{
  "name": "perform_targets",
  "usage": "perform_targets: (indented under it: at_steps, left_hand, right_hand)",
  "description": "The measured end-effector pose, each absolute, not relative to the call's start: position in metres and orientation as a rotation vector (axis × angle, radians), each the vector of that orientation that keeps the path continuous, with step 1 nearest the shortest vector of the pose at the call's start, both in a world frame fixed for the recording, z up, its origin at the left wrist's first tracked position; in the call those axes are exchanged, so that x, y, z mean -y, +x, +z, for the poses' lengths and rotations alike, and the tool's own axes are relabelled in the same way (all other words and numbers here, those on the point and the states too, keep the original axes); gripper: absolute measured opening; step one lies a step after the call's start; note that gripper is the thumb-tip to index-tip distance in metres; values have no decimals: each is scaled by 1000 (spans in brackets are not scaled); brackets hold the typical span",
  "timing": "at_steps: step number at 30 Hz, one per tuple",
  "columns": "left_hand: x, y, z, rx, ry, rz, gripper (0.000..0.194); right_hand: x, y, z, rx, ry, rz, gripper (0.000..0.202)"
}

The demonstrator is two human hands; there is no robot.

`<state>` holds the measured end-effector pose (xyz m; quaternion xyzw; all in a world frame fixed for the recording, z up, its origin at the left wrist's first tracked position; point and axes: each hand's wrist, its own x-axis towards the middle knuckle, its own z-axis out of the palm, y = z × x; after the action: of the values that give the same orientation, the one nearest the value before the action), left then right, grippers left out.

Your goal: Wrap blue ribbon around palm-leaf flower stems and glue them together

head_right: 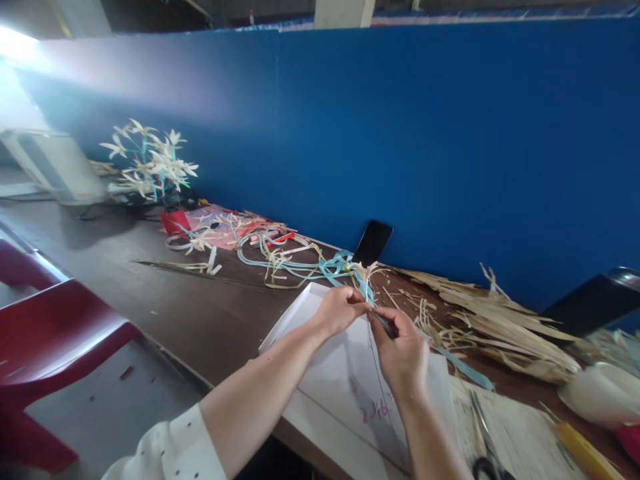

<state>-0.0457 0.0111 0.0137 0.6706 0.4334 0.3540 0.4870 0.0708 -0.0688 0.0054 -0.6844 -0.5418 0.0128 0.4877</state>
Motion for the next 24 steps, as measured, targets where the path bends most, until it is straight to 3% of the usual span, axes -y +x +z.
perform_targets:
  at_steps: [12, 24]
  left_hand:
    - [-9, -44, 14, -1070, 1487, 847, 21]
    - [-4, -46, 19, -740, 1266, 763, 38]
  right_hand:
    - [63, 71, -1, 1274, -1641, 107, 28]
    - [57, 79, 1, 772, -1241, 812, 40]
